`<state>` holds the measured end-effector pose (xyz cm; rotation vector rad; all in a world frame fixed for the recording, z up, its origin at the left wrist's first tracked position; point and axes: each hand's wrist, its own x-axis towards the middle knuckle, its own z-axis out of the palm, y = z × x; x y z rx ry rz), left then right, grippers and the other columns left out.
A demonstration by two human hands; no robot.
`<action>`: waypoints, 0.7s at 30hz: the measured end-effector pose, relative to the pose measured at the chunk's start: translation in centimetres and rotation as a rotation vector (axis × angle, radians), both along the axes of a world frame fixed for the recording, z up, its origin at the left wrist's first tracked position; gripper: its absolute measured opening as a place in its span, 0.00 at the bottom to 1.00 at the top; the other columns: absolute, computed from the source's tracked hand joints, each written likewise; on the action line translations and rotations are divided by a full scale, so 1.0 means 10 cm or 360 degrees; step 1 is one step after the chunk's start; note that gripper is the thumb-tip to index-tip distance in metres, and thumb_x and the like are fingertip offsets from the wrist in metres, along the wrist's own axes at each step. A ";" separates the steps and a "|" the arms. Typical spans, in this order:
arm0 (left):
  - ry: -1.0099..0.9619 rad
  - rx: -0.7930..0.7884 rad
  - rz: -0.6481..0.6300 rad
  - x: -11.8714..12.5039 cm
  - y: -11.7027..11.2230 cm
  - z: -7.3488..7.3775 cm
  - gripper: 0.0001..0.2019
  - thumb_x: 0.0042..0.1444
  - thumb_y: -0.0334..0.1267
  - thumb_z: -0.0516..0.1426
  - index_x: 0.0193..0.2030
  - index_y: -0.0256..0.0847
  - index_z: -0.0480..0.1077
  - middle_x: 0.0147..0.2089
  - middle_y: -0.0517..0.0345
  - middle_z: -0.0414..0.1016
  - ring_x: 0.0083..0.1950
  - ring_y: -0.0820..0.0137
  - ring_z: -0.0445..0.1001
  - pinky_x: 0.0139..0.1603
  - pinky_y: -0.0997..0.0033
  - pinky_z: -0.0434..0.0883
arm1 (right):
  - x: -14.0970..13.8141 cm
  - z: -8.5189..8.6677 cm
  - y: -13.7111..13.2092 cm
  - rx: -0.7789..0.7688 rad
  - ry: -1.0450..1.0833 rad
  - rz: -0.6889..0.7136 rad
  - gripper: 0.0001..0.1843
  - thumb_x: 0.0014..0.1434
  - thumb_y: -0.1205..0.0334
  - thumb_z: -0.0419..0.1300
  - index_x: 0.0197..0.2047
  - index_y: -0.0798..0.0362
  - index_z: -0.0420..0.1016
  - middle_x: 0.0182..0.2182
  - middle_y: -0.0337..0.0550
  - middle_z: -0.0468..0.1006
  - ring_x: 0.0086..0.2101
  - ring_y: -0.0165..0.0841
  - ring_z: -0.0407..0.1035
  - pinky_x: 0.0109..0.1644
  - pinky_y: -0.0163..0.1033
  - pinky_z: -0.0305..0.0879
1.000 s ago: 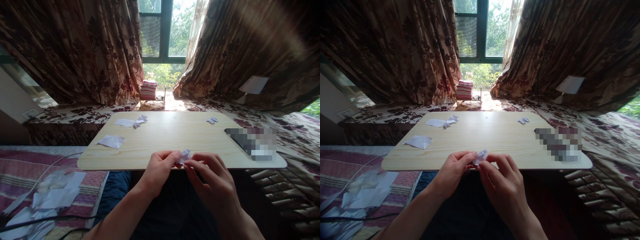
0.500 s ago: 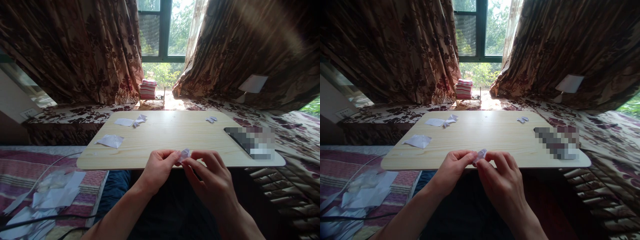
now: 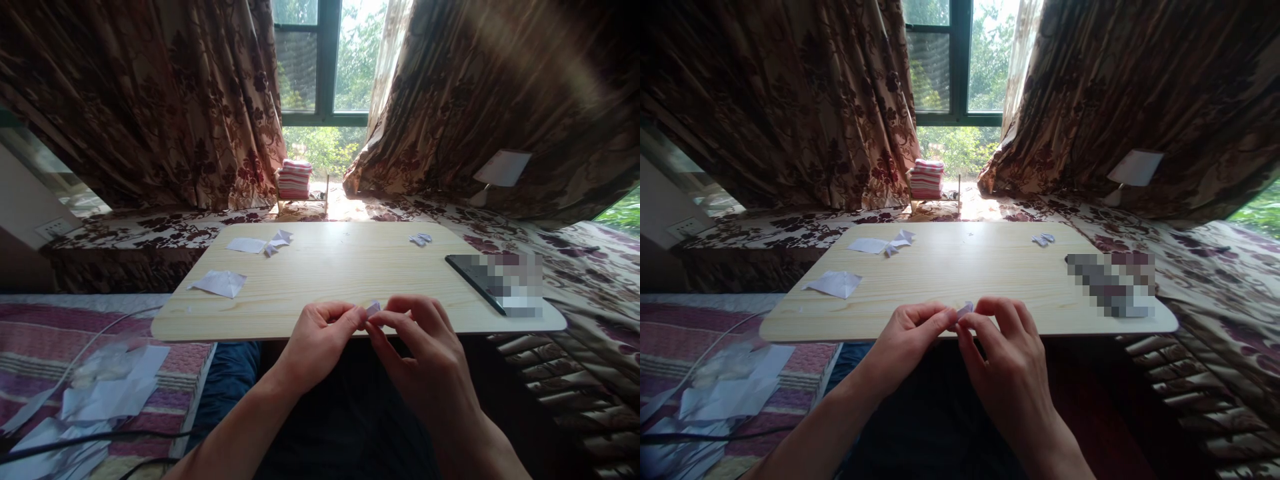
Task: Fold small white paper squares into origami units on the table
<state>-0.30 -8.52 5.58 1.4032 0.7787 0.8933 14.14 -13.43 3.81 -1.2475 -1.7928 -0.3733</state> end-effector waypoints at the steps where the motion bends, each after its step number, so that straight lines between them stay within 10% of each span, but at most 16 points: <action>1: 0.0011 0.0007 -0.0007 0.00 0.00 0.01 0.13 0.57 0.40 0.56 0.31 0.33 0.79 0.29 0.54 0.77 0.39 0.64 0.72 0.43 0.69 0.67 | 0.00 0.00 0.00 -0.0004 0.0013 0.0006 0.06 0.56 0.72 0.62 0.37 0.53 0.73 0.36 0.46 0.70 0.36 0.37 0.64 0.38 0.45 0.66; 21: -0.0050 -0.0149 -0.0099 -0.06 0.00 0.05 0.11 0.56 0.35 0.55 0.26 0.36 0.76 0.29 0.57 0.76 0.35 0.70 0.70 0.39 0.72 0.64 | 0.07 -0.08 0.02 -0.0420 0.0604 0.0033 0.21 0.57 0.62 0.61 0.55 0.47 0.65 0.36 0.41 0.74 0.34 0.33 0.67 0.38 0.41 0.68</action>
